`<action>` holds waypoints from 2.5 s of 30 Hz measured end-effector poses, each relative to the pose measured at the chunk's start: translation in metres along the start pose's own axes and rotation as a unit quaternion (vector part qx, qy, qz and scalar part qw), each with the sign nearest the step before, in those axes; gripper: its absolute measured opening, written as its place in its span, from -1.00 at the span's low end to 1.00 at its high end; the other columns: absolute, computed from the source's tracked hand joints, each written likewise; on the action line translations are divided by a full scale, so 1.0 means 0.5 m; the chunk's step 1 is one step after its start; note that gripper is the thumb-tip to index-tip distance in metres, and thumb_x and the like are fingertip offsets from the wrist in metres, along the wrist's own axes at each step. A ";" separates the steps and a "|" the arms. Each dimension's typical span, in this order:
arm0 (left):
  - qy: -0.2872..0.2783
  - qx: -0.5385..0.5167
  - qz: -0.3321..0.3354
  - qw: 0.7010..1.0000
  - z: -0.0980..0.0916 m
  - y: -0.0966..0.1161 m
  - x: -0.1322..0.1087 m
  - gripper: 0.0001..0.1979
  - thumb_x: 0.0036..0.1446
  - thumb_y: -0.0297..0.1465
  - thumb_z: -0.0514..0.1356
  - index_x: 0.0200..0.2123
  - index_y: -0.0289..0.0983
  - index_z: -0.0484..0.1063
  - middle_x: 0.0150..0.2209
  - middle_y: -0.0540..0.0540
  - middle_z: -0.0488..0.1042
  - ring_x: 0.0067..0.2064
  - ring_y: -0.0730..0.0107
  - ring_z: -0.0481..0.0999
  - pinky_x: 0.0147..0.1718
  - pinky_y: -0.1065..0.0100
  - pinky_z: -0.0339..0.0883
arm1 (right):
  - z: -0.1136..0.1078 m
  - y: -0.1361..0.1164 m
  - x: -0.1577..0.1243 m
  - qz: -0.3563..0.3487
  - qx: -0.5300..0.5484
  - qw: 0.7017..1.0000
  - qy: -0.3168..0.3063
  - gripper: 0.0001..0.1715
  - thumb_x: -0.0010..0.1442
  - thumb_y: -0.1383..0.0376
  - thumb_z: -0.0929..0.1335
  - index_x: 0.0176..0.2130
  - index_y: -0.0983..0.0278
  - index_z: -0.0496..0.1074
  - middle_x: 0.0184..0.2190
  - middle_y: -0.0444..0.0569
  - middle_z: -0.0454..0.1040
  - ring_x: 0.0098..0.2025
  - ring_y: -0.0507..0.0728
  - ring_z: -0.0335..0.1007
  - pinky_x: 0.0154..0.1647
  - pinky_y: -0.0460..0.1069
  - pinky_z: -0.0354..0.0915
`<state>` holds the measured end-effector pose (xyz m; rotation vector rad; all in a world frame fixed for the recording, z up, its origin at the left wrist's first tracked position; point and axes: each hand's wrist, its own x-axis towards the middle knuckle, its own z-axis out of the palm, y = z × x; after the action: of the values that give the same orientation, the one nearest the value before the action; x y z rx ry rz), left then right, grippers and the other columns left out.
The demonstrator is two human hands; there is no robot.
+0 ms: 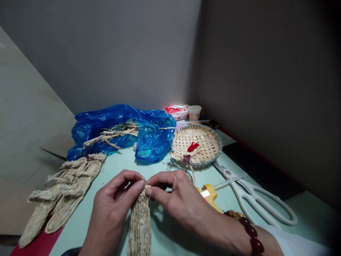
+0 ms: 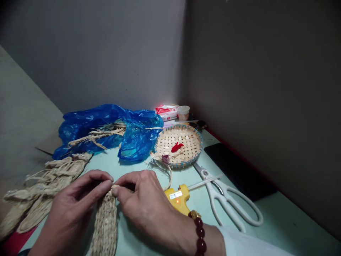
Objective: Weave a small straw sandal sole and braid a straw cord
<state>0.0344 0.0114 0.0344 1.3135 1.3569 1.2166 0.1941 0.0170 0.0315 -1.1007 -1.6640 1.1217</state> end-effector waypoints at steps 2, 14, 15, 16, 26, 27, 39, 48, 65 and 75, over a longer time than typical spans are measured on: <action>-0.002 -0.074 -0.028 0.997 -0.007 0.005 0.008 -0.83 0.06 -0.21 0.30 -0.31 -0.16 0.55 -0.32 0.03 0.53 -0.25 0.39 0.44 -0.29 0.53 0.34 | -0.002 -0.003 0.003 0.010 0.025 1.000 -0.016 -0.79 0.18 0.35 0.35 -0.31 0.30 0.62 -0.47 -0.09 0.56 -0.42 0.04 0.37 -0.39 -0.09 0.22; -0.036 -0.157 -0.109 0.981 -0.035 -0.043 0.063 -0.79 -0.06 -0.38 0.40 -0.48 -0.30 0.42 -0.53 0.07 0.37 -0.50 0.57 0.30 -0.48 0.57 0.29 | -0.039 0.023 0.044 0.029 0.165 0.986 0.024 -0.83 0.12 0.31 0.40 -0.32 0.29 0.63 -0.47 -0.08 0.53 -0.40 0.03 0.37 -0.32 -0.08 0.25; -0.042 -0.160 -0.111 0.980 -0.033 -0.045 0.061 -0.77 -0.07 -0.37 0.41 -0.51 -0.31 0.40 -0.56 0.08 0.34 -0.53 0.59 0.26 -0.52 0.58 0.25 | -0.041 0.023 0.045 0.029 0.167 0.985 0.027 -0.83 0.13 0.31 0.40 -0.33 0.29 0.62 -0.48 -0.09 0.52 -0.40 0.03 0.36 -0.33 -0.08 0.24; -0.047 -0.162 -0.110 0.979 -0.031 -0.044 0.059 -0.75 -0.07 -0.35 0.41 -0.52 -0.31 0.39 -0.57 0.09 0.31 -0.56 0.61 0.21 -0.56 0.59 0.21 | -0.042 0.023 0.045 0.031 0.170 0.985 0.029 -0.84 0.13 0.31 0.40 -0.34 0.30 0.62 -0.49 -0.09 0.51 -0.41 0.02 0.35 -0.34 -0.08 0.23; -0.029 -0.145 -0.123 0.981 -0.026 -0.048 0.052 -0.59 -0.01 -0.20 0.36 -0.61 -0.25 0.20 -0.69 0.23 -0.01 -0.68 0.69 -0.14 -0.76 0.64 -0.17 | -0.039 0.026 0.044 0.038 0.189 0.981 0.037 -0.87 0.14 0.35 0.40 -0.37 0.32 0.59 -0.52 -0.12 0.48 -0.43 0.00 0.33 -0.34 -0.08 0.21; -0.025 -0.142 -0.122 0.982 -0.026 -0.049 0.053 -0.58 -0.01 -0.19 0.35 -0.61 -0.24 0.19 -0.69 0.23 -0.02 -0.69 0.69 -0.14 -0.77 0.64 -0.17 | -0.039 0.026 0.044 0.037 0.189 0.981 0.038 -0.87 0.14 0.36 0.39 -0.38 0.33 0.59 -0.52 -0.12 0.48 -0.43 0.00 0.32 -0.35 -0.08 0.21; -0.060 -0.067 -0.096 0.991 -0.021 -0.053 0.053 -0.77 -0.07 -0.24 0.41 -0.45 -0.28 0.54 -0.46 0.01 0.53 -0.42 0.47 0.44 -0.47 0.55 0.31 | -0.047 0.020 0.049 0.072 0.211 0.973 0.054 -0.85 0.14 0.44 0.39 -0.44 0.37 0.58 -0.59 -0.15 0.43 -0.49 -0.03 0.28 -0.41 -0.11 0.17; -0.091 -0.011 -0.069 0.993 -0.033 -0.055 0.046 -0.77 0.12 -0.28 0.28 -0.15 -0.19 0.55 -0.18 -0.04 0.62 -0.12 0.32 0.54 -0.16 0.48 0.34 | -0.037 0.024 0.042 0.030 0.172 0.983 0.059 -0.83 0.12 0.40 0.38 -0.43 0.34 0.59 -0.53 -0.09 0.52 -0.45 0.01 0.37 -0.38 -0.08 0.23; -0.054 0.172 0.026 0.983 -0.051 -0.056 0.043 -0.64 0.16 -0.16 0.17 -0.60 -0.21 0.40 -0.79 0.14 0.24 -0.72 0.54 0.23 -0.67 0.51 0.11 | -0.033 0.029 0.045 0.048 0.174 0.982 0.053 -0.88 0.12 0.40 0.40 -0.39 0.37 0.59 -0.49 -0.06 0.52 -0.44 0.03 0.36 -0.38 -0.06 0.23; -0.078 0.041 -0.042 0.995 -0.049 -0.070 0.062 -0.76 0.02 -0.24 0.33 -0.54 -0.28 0.52 -0.56 0.02 0.49 -0.45 0.42 0.41 -0.44 0.47 0.26 | -0.032 0.028 0.046 0.055 0.187 0.980 0.041 -0.88 0.13 0.43 0.41 -0.39 0.35 0.60 -0.51 -0.09 0.51 -0.44 0.01 0.34 -0.36 -0.07 0.22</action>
<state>0.0025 0.0415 0.0048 1.3651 1.3459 0.9900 0.2060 0.0455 0.0258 -0.9868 -1.2724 1.3752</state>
